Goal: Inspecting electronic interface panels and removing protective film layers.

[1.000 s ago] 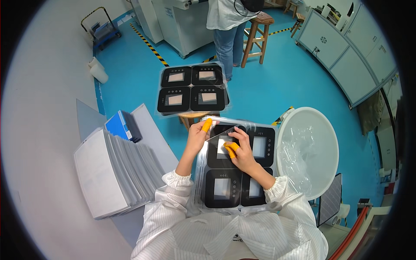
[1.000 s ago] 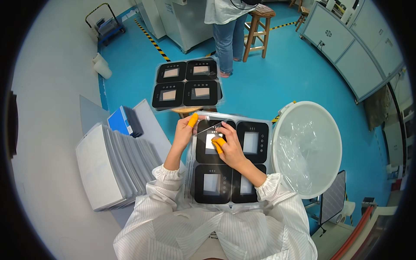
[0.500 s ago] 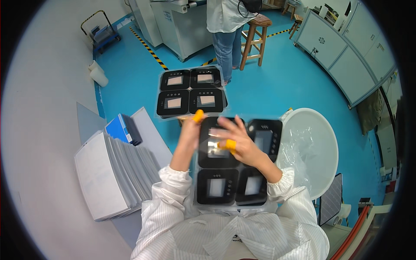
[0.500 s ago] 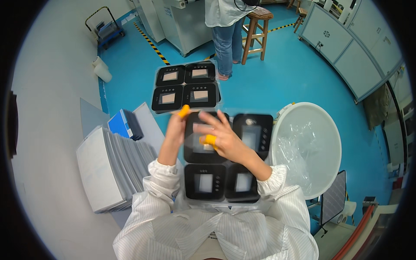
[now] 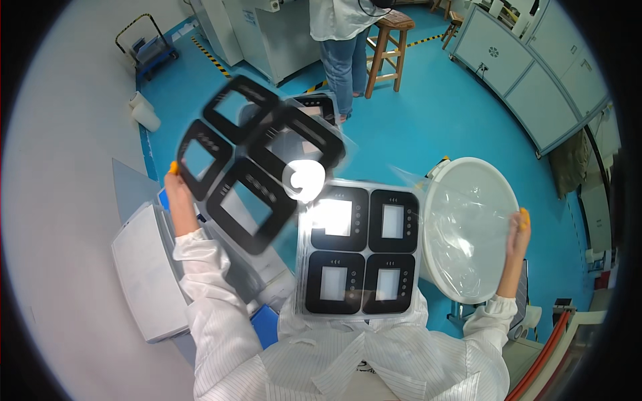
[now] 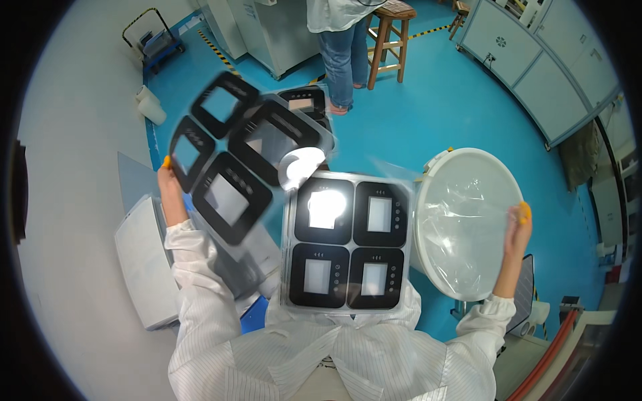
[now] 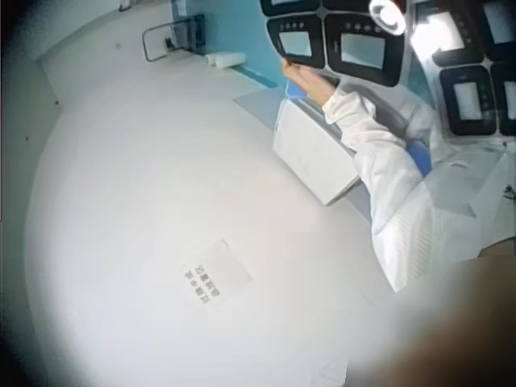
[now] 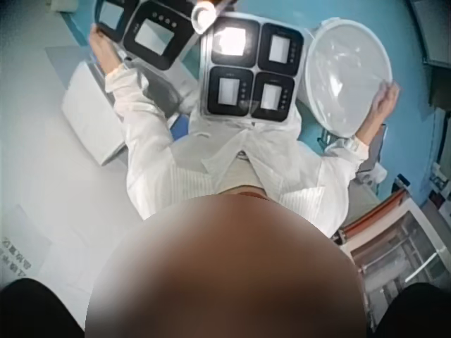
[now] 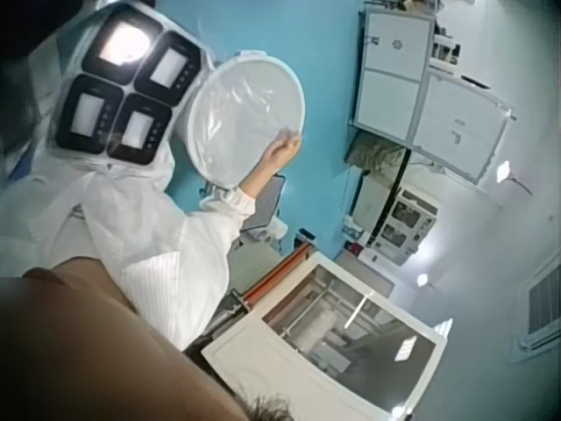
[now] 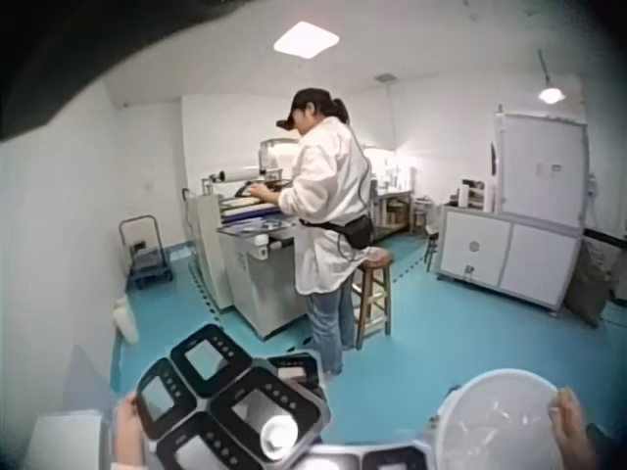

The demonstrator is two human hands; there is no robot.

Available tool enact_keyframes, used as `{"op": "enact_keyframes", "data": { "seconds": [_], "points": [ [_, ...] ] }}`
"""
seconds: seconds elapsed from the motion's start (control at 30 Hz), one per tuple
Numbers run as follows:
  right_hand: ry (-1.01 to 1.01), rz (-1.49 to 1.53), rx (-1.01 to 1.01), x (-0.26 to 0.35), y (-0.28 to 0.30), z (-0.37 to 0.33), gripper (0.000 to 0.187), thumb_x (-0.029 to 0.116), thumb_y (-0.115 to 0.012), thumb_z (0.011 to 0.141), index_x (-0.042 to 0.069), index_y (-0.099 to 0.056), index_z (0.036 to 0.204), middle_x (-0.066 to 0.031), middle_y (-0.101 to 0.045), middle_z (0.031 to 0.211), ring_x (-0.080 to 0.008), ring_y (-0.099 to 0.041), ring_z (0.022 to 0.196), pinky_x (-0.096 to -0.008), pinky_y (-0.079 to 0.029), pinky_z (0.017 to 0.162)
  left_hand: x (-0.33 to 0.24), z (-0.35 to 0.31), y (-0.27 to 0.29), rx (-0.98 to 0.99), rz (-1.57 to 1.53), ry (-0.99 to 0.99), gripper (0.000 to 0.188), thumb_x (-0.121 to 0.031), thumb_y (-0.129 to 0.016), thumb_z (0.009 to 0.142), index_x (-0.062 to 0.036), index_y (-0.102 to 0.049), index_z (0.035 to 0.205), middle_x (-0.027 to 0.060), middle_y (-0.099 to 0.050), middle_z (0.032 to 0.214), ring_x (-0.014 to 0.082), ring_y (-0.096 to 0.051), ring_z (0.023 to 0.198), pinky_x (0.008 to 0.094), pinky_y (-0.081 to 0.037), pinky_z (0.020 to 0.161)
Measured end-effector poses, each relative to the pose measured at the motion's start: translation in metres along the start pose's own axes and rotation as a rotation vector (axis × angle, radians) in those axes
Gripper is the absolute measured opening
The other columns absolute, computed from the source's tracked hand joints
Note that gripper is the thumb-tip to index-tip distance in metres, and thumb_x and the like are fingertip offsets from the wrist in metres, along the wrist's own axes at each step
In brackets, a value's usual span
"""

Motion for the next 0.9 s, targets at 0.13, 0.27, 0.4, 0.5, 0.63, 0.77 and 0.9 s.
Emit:
{"op": "enact_keyframes", "data": {
  "seconds": [0.13,0.27,0.4,0.5,0.63,0.77,0.9],
  "points": [
    [-0.009,0.763,-0.462,0.049,-0.011,-0.029,0.054,0.025,-0.046,0.091,0.0,-0.026,0.133,-0.024,-0.016,0.143,-0.0289,-0.016,0.134,-0.042,-0.014,0.111,-0.027,0.012,0.027,-0.027,-0.588,0.182,0.029,-0.006,-0.031,0.09,0.0061,-0.053,0.103,0.0181,-0.062,0.097,0.0259,-0.063,0.089,0.0359,-0.053,0.081],
    [0.434,-0.529,-0.215,0.018,0.0,-0.058,0.075,0.04,-0.054,0.085,0.01,-0.016,0.142,-0.0176,-0.011,0.146,-0.0328,-0.01,0.135,-0.0427,-0.012,0.109,0.011,0.027,0.009,-0.038,-0.689,0.083,0.031,-0.008,-0.03,0.09,0.0075,-0.056,0.1,0.0181,-0.063,0.093,0.0271,-0.064,0.086,0.0367,-0.056,0.076],
    [0.182,-1.529,0.535,-0.059,-0.069,-0.101,0.072,0.044,-0.071,0.065,0.023,-0.048,0.129,-0.0163,-0.011,0.147,-0.0381,-0.006,0.135,-0.0503,-0.007,0.107,0.066,0.021,-0.024,-0.181,-0.69,0.072,0.032,-0.007,-0.03,0.088,0.0082,-0.055,0.101,0.0186,-0.063,0.093,0.0275,-0.064,0.083,0.036,-0.057,0.073],
    [-0.175,-1.516,0.716,-0.11,-0.047,-0.109,0.071,0.038,-0.076,0.057,0.028,-0.053,0.123,-0.0167,-0.012,0.147,-0.0403,-0.005,0.134,-0.0525,-0.006,0.107,0.097,0.003,-0.055,-0.226,-0.678,0.111,0.033,-0.007,-0.029,0.088,0.008,-0.054,0.102,0.0184,-0.062,0.094,0.0271,-0.064,0.083,0.0351,-0.057,0.073],
    [-0.058,-1.72,0.55,-0.128,0.009,-0.065,0.063,0.028,-0.076,0.057,0.024,-0.057,0.117,-0.0158,-0.014,0.146,-0.0389,-0.01,0.134,-0.0515,-0.012,0.107,0.115,-0.01,-0.065,-0.22,-0.637,0.145,0.027,-0.008,-0.03,0.089,0.004,-0.054,0.096,0.0141,-0.063,0.088,0.0245,-0.064,0.077,0.032,-0.057,0.065],
    [0.005,-1.842,0.202,-0.178,0.12,-0.038,0.042,0.023,-0.062,0.074,0.019,-0.058,0.116,-0.0176,-0.026,0.141,-0.0375,-0.021,0.131,-0.0502,-0.019,0.105,0.139,-0.021,-0.084,-0.246,-0.652,0.174,0.028,-0.007,-0.03,0.089,0.0052,-0.054,0.098,0.0153,-0.063,0.091,0.0246,-0.064,0.079,0.0302,-0.057,0.065],
    [-0.434,-1.713,0.524,-0.312,0.07,-0.097,0.039,0.021,-0.05,0.081,0.015,-0.054,0.12,-0.021,-0.042,0.131,-0.0392,-0.034,0.124,-0.0484,-0.027,0.102,0.142,-0.034,-0.087,-0.169,-0.722,0.166,0.029,-0.006,-0.031,0.09,0.0082,-0.053,0.102,0.0178,-0.063,0.097,0.0285,-0.064,0.086,0.0339,-0.057,0.072]
  ]
}}
Point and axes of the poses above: each hand's wrist, its own z-axis towards the middle knuckle, its own y-axis out of the back of the hand, x = y × z, the point moved 3 cm from there along z, towards the middle knuckle
